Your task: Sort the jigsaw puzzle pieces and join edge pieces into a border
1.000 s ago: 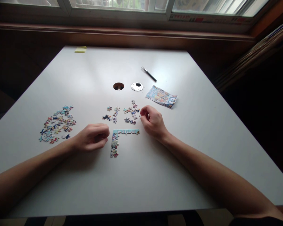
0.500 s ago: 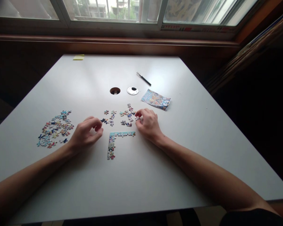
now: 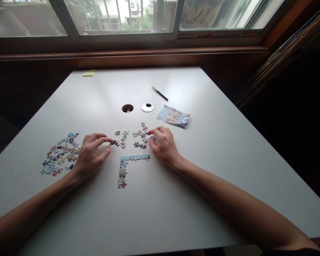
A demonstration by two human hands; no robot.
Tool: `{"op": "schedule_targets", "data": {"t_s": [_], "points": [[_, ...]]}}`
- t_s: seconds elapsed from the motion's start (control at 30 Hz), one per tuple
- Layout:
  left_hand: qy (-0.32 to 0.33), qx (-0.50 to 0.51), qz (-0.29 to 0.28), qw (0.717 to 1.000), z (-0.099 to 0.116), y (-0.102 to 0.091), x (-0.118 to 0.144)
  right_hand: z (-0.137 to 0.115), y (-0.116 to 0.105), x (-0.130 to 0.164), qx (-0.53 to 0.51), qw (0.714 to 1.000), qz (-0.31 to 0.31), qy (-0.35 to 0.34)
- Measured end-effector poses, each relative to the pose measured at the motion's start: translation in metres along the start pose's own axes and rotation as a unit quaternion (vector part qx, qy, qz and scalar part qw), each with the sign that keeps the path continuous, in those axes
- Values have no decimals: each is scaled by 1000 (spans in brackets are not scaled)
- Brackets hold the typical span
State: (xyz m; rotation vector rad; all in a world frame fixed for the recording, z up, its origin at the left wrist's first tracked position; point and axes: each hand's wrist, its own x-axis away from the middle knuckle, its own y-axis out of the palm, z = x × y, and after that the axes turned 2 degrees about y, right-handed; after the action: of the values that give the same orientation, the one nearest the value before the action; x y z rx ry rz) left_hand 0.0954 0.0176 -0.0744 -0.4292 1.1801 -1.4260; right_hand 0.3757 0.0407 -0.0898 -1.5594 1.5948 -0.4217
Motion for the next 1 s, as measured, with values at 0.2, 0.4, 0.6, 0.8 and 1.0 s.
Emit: {"op": "schedule_targets", "data": {"t_s": [0.2,0.4,0.6,0.8,1.0], "points": [[-25,-10,-12,1000,-1,1,1,1,3,-2,-4,1000,6,15],[-32,-6,-32,999,-3,1,0,0,2,-3,-12,1000,3,24],[-42,6,-32,999,-5,1,0,1,1,-2,-30,999,5,33],[-35,4,-39,999,-5,2,-1,2,1,-1,-38,999,1,37],[-37,1,-49,998,-5,2,-1,1,0,0,-34,999,-3,35]]}}
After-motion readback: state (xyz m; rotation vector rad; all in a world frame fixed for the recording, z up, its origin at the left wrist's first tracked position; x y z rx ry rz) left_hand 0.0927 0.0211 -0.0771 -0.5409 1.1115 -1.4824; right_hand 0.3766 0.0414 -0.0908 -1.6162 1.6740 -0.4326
